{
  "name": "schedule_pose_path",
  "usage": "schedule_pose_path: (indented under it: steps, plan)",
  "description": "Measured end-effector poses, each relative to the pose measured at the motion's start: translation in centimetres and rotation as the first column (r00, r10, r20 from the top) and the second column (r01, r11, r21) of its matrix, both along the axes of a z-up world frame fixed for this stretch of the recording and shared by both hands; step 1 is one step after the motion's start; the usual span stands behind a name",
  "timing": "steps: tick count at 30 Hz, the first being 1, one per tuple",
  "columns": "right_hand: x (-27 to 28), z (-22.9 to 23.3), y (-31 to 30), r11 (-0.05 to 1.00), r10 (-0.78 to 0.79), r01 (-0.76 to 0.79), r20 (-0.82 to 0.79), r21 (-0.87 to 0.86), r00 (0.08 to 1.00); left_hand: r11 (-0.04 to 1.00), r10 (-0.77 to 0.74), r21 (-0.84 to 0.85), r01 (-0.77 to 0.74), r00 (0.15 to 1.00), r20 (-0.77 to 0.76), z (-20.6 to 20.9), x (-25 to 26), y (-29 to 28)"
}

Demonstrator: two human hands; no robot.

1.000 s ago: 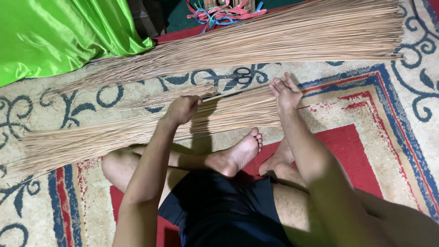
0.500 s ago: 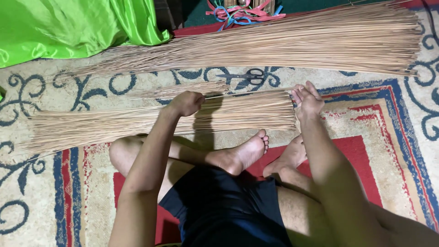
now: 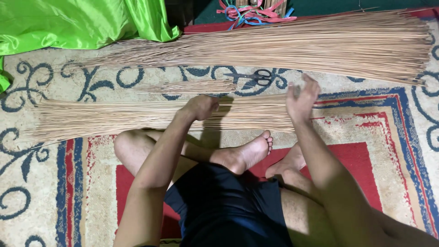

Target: Bundling and trimming palm leaf ribs to assemble a broom.

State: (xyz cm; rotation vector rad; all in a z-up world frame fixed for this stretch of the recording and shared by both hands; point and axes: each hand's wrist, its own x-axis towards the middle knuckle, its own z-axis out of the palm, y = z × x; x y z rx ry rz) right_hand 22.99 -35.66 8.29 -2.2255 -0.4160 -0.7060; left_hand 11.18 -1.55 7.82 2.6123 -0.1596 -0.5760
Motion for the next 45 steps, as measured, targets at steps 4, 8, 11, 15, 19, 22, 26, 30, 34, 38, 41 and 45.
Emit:
schedule_pose_path:
  steps: [4,8,11,15,19,22,26,30,34,38,41,45]
  plan:
    - [-3.2,0.0,6.5,0.805,0.569,-0.566,-0.035,-0.177,0.821,0.999,-0.023,0.048,0.022,0.999,0.027,-2.3,0.8,-2.4]
    - [-7.0,1.3,9.3,0.585,0.631,-0.74,-0.387,-0.333,0.673,0.997,-0.013,0.071,0.009,0.998,0.055,-1.2,0.7,-3.3]
    - [-7.7,1.7,9.0,0.56,0.616,-0.776,-0.48,-0.291,0.624,0.999,-0.019,0.043,0.017,0.999,0.044,-1.7,0.4,-3.6]
    - [-6.9,0.5,8.2,0.568,0.621,-0.797,-0.528,-0.205,0.579,1.0,-0.011,-0.002,0.011,0.999,0.04,-3.3,0.3,-4.4]
    - [-3.9,-0.9,5.0,0.6,0.569,-0.767,-0.554,-0.226,0.608,1.0,0.007,0.009,-0.007,0.999,0.054,-1.0,-1.5,-1.2]
    - [-1.1,-1.8,1.5,0.66,0.493,-0.719,-0.596,-0.22,0.634,0.993,0.042,0.105,-0.059,0.987,0.155,1.5,-3.2,1.9]
    - [0.8,-3.3,-1.3,0.702,0.391,-0.668,-0.653,-0.245,0.649,0.989,0.116,0.069,-0.132,0.972,0.202,2.0,-4.1,3.7]
    - [-1.1,1.2,0.3,0.713,0.3,-0.649,-0.722,-0.265,0.624,0.99,0.106,0.06,-0.124,0.966,0.236,1.3,-4.3,3.2]
    - [-2.4,0.1,3.3,0.657,0.39,-0.698,-0.665,-0.284,0.637,0.996,0.078,0.03,-0.087,0.971,0.228,0.8,-4.0,1.5]
    - [-5.2,1.8,7.1,0.598,0.496,-0.765,-0.639,-0.239,0.588,0.998,0.042,0.031,-0.051,0.969,0.244,0.9,-3.5,-0.8]
    - [-6.4,0.9,8.5,0.564,0.555,-0.79,-0.598,-0.24,0.578,0.999,0.026,0.024,-0.033,0.966,0.257,1.3,-3.2,-2.4]
    - [-6.3,0.0,8.0,0.56,0.547,-0.802,-0.634,-0.208,0.547,0.999,0.026,0.019,-0.032,0.97,0.241,2.7,-3.5,-3.5]
